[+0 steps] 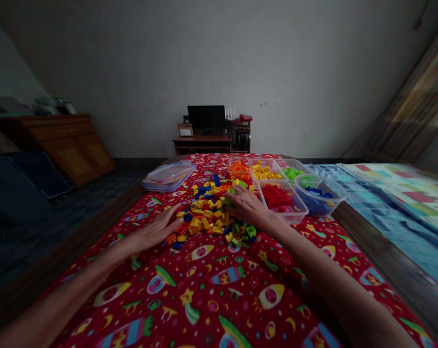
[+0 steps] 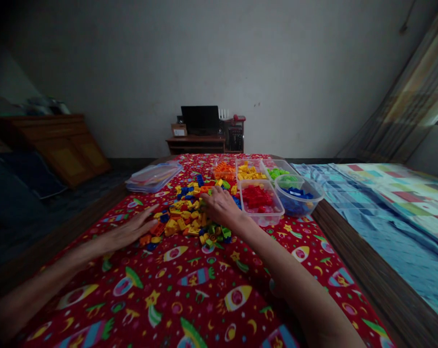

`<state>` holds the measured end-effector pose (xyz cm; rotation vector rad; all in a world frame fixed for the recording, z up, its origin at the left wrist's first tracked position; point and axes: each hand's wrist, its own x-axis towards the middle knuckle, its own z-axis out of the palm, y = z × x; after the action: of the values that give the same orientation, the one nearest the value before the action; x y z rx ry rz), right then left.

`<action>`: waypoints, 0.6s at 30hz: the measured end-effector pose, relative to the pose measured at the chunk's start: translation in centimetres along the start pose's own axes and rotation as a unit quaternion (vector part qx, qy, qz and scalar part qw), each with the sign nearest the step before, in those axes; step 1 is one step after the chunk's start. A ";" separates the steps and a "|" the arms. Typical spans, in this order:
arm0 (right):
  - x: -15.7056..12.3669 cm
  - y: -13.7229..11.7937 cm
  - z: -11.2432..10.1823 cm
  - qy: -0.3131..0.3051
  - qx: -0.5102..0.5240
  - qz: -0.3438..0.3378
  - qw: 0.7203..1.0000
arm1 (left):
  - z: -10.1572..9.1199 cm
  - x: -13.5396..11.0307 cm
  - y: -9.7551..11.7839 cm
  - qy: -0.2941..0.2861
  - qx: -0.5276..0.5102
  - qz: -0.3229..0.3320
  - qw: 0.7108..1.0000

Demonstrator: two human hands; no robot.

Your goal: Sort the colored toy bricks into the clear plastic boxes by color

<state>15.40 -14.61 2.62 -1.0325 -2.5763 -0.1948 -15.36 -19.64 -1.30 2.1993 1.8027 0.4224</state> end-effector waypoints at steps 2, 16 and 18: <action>-0.1 1.1 -0.5 0.000 0.015 0.027 1.000 | 0.6 -1.5 -0.7 0.018 0.017 -0.006 1.000; -0.1 1.9 -3.2 -0.041 -0.034 0.090 0.994 | 5.0 3.5 7.0 0.171 0.002 0.131 0.977; -0.1 1.9 -3.7 -0.052 -0.049 0.088 0.994 | 4.4 4.6 7.6 0.162 -0.002 0.170 0.972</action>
<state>17.77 -14.26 5.99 -1.3315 -2.5706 -0.2291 -5.91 -16.71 -2.23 2.5653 1.5537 0.9015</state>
